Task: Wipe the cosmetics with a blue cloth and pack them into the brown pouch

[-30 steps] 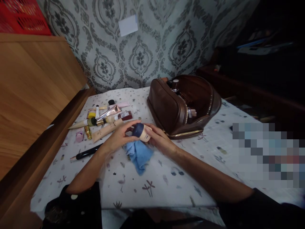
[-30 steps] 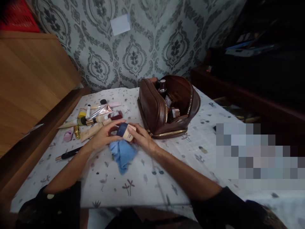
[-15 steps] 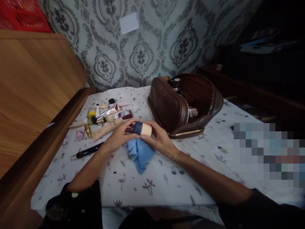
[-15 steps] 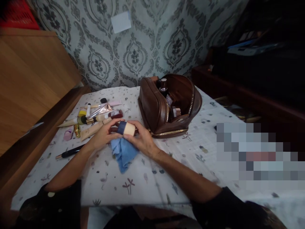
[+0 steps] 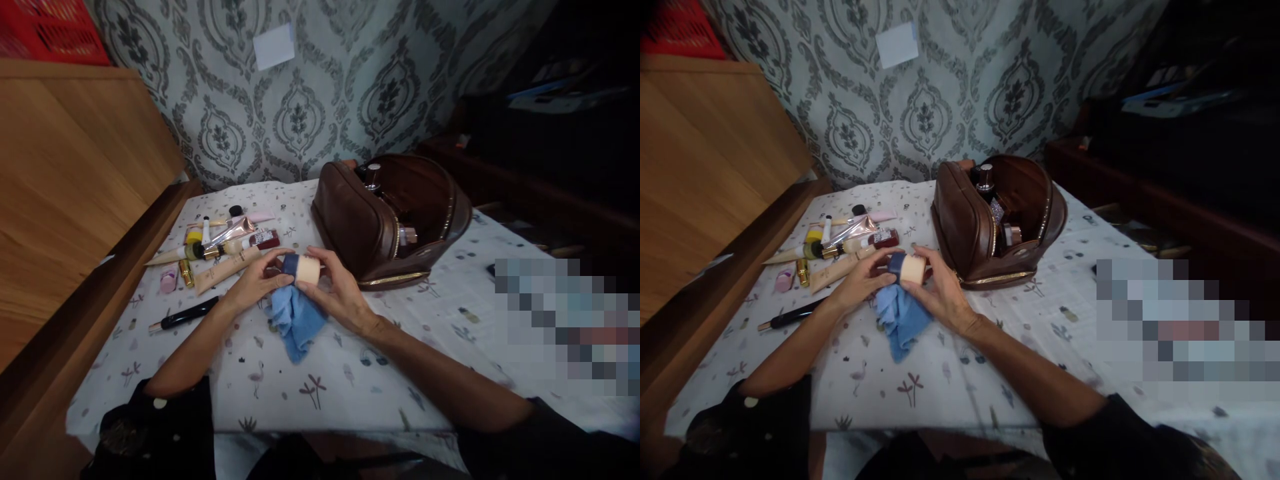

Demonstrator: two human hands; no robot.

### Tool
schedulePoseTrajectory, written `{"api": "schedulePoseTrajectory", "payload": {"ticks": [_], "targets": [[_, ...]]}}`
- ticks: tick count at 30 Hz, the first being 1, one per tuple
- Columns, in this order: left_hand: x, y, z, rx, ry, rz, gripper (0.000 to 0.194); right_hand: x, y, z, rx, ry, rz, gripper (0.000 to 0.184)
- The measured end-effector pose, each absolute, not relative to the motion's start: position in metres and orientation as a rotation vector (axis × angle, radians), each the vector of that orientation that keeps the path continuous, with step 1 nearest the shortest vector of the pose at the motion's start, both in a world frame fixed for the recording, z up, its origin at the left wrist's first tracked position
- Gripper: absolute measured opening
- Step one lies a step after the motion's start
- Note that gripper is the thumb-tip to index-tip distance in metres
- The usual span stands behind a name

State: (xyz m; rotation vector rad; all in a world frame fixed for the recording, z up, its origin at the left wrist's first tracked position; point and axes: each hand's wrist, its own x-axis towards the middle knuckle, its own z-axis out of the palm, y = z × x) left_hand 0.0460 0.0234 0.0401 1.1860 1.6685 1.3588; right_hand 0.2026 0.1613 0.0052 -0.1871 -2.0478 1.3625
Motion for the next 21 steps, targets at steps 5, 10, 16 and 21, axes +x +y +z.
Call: {"api": "schedulePoseTrajectory", "payload": {"ticks": [5,10,16,21], "targets": [[0.051,0.024,0.044,1.354,1.69,1.337,0.06,0.198,0.164,0.005,-0.292,-1.921,1.753,0.052],[0.05,0.022,0.044,1.459,1.751,1.278,0.059,0.192,0.165,0.008,-0.316,-1.629,2.268,0.051],[0.052,0.025,0.039,1.253,1.723,1.462,0.064,0.195,0.164,0.013,-0.285,-1.439,2.495,0.047],[0.05,0.03,0.035,1.019,1.679,1.714,0.05,0.194,0.162,0.013,-0.281,-1.534,2.411,0.056]]}}
